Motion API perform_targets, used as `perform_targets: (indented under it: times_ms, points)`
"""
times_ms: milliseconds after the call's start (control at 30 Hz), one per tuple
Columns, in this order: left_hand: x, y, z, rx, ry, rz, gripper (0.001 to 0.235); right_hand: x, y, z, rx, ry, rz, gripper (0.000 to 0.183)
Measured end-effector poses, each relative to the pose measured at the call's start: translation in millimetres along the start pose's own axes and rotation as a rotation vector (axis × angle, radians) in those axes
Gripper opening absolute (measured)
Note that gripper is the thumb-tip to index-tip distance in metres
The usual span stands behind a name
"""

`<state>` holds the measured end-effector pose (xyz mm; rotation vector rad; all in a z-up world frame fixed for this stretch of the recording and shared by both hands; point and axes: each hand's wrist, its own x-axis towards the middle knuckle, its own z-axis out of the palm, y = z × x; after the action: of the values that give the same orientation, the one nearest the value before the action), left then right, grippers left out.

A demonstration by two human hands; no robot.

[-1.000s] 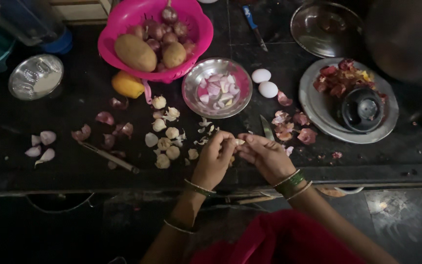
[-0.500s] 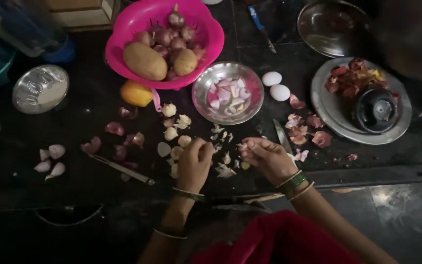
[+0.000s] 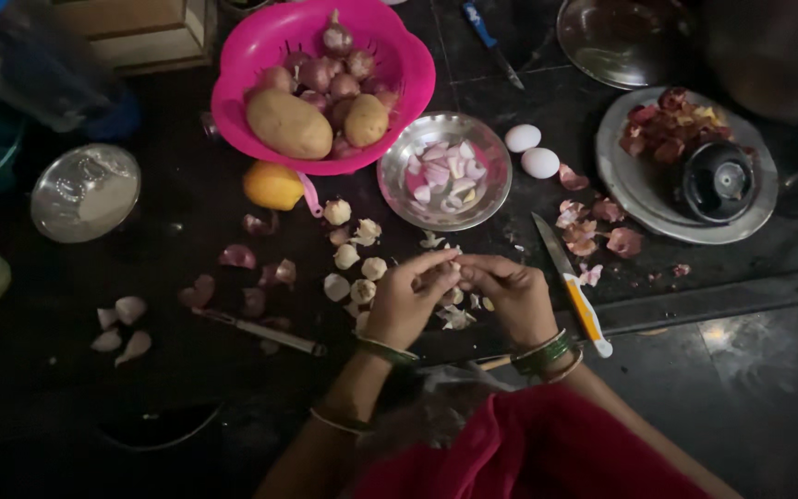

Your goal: The person peels garlic cloves by hand on a kitchen countertop. They separate the cloves, remove the papery skins, and place the peeled cloves into a metal bowl. Onions, potatoes, and eggs are visible nearby but not handled.

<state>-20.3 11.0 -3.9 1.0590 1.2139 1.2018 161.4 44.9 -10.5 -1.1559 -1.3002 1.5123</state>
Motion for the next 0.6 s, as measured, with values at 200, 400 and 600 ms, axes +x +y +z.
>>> perform_targets:
  times_ms: [200,400,600]
  points:
    - [-8,18,-5,-0.014,-0.011,0.047,0.026,-12,-34,5,-0.184,-0.081,-0.161,0.016]
    - [-6,29,-8,-0.286,-0.153,0.078,0.018,-22,-55,11,-0.495,-0.026,-0.385,0.018]
    - [-8,25,-13,-0.308,-0.188,0.035,0.019,-21,-63,10,-0.380,-0.147,-0.255,0.017]
